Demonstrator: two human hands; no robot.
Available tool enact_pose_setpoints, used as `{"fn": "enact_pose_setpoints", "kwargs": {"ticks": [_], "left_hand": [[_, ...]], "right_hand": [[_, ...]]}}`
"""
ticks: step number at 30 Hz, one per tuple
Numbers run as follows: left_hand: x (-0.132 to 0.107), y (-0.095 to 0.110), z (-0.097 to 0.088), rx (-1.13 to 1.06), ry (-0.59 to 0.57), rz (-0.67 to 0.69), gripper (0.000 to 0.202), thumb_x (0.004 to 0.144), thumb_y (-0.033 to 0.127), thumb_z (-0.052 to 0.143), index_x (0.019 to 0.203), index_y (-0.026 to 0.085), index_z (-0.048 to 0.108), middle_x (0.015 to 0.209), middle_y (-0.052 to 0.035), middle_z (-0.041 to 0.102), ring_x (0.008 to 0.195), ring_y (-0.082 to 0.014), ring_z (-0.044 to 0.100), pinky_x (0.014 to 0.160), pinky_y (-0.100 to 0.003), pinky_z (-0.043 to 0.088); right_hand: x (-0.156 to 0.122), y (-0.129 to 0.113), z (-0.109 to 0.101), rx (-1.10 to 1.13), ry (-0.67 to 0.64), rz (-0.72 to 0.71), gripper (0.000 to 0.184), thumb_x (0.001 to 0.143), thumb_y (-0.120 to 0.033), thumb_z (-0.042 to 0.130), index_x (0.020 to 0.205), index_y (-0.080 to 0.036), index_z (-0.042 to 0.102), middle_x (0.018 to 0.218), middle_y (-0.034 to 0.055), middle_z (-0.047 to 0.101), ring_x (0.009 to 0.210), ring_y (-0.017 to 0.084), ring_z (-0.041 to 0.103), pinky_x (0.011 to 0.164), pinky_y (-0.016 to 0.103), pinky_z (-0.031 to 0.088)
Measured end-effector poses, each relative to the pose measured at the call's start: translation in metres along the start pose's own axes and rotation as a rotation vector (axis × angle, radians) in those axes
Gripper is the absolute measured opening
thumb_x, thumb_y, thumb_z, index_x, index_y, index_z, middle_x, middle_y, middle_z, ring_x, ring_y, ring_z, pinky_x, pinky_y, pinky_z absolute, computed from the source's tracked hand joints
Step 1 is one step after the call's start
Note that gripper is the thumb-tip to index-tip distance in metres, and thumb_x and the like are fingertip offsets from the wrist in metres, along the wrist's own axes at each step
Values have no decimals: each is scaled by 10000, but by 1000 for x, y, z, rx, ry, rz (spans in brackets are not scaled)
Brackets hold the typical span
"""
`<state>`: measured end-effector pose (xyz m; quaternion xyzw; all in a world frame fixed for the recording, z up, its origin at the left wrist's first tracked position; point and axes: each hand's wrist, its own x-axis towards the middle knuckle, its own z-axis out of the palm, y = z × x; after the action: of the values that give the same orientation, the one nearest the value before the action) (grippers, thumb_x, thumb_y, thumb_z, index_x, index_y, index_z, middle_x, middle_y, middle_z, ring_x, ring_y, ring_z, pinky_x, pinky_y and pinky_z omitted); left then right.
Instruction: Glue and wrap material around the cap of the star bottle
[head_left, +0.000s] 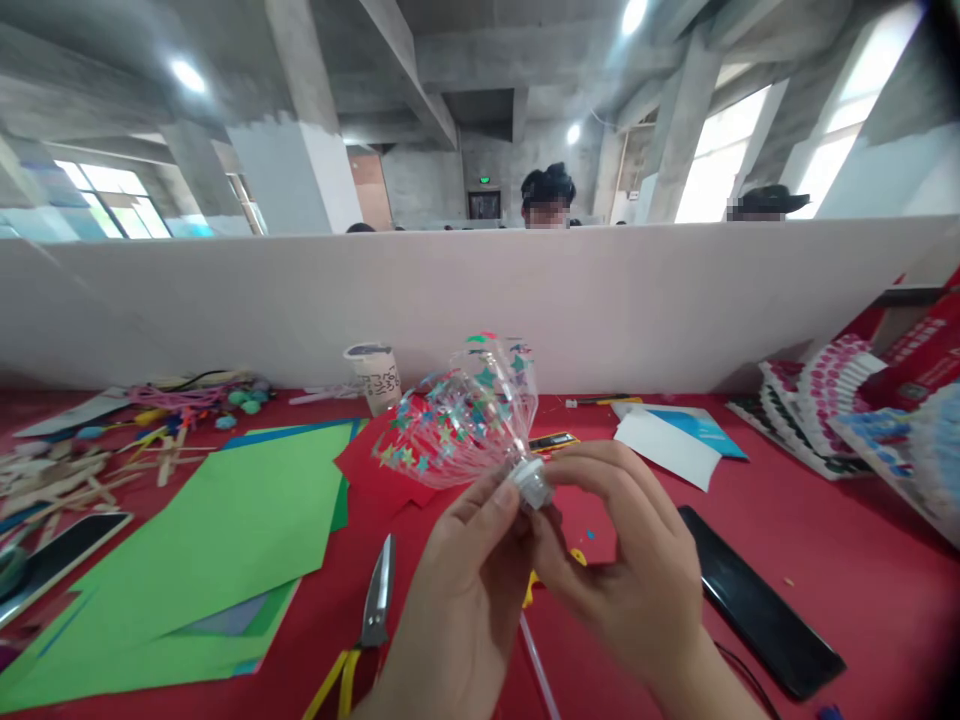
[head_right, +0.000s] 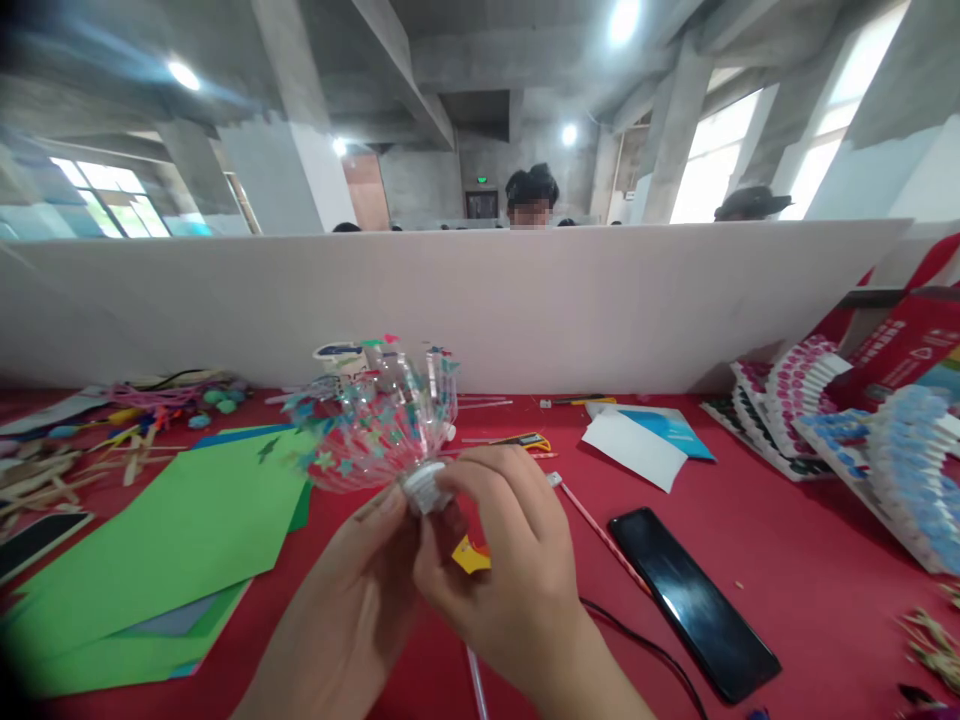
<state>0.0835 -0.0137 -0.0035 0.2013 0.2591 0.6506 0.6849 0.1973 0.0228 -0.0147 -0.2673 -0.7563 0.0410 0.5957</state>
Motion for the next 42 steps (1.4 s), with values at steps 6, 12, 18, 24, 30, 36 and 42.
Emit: {"fn": "enact_pose_setpoints", "kwargs": {"ticks": [6, 12, 18, 24, 30, 36, 42], "left_hand": [[-3, -3, 1, 108, -6, 195, 138, 691, 157, 745, 823, 192, 729, 763, -13, 707, 788, -134, 640, 726, -192, 493], [-10, -3, -2, 269, 6, 208, 148, 593, 275, 815, 675, 186, 729, 726, -47, 724, 783, -240, 670, 800, -349, 514], [-14, -5, -12, 251, 13, 181, 214, 606, 216, 793, 807, 244, 724, 835, -49, 728, 913, -280, 645, 784, -385, 520], [-11, -10, -19, 266, 64, 212, 229, 604, 141, 783, 798, 251, 733, 791, -28, 730, 992, -280, 628, 856, -374, 502], [-10, -7, -10, 335, 54, 275, 171, 600, 293, 802, 723, 201, 726, 832, -72, 740, 855, -268, 668, 878, -404, 497], [-10, -6, -9, 377, 41, 289, 165, 612, 296, 796, 738, 206, 738, 807, -68, 730, 884, -262, 657, 883, -380, 496], [-5, -4, -5, 277, -30, 268, 152, 671, 257, 756, 803, 187, 728, 838, -57, 735, 880, -238, 662, 825, -343, 518]], "right_hand": [[-7, 5, 4, 87, 98, -103, 449, 671, 18, 579, 1064, -197, 543, 958, 68, 602, 892, 210, 596, 732, 382, 521], [-8, -2, 6, 119, 172, -153, 464, 651, 13, 555, 1066, -194, 542, 940, 70, 596, 860, 209, 606, 689, 374, 544], [-8, -7, 7, 77, 222, -152, 443, 646, 3, 555, 1033, -213, 541, 869, 45, 609, 851, 207, 597, 703, 375, 539], [-10, -5, 7, 87, 201, -143, 461, 636, 13, 566, 1043, -202, 542, 889, 25, 620, 876, 178, 604, 762, 330, 528], [-17, 3, 11, 114, 239, -150, 448, 642, 5, 596, 1046, -187, 571, 951, 66, 620, 896, 218, 602, 726, 377, 536], [-16, 1, 12, 76, 231, -149, 451, 661, -10, 576, 1067, -208, 557, 927, 69, 614, 864, 223, 597, 668, 383, 550], [-16, 7, 11, 138, 158, -110, 435, 666, 12, 573, 1060, -172, 557, 973, 93, 596, 892, 228, 602, 711, 398, 541]]}}
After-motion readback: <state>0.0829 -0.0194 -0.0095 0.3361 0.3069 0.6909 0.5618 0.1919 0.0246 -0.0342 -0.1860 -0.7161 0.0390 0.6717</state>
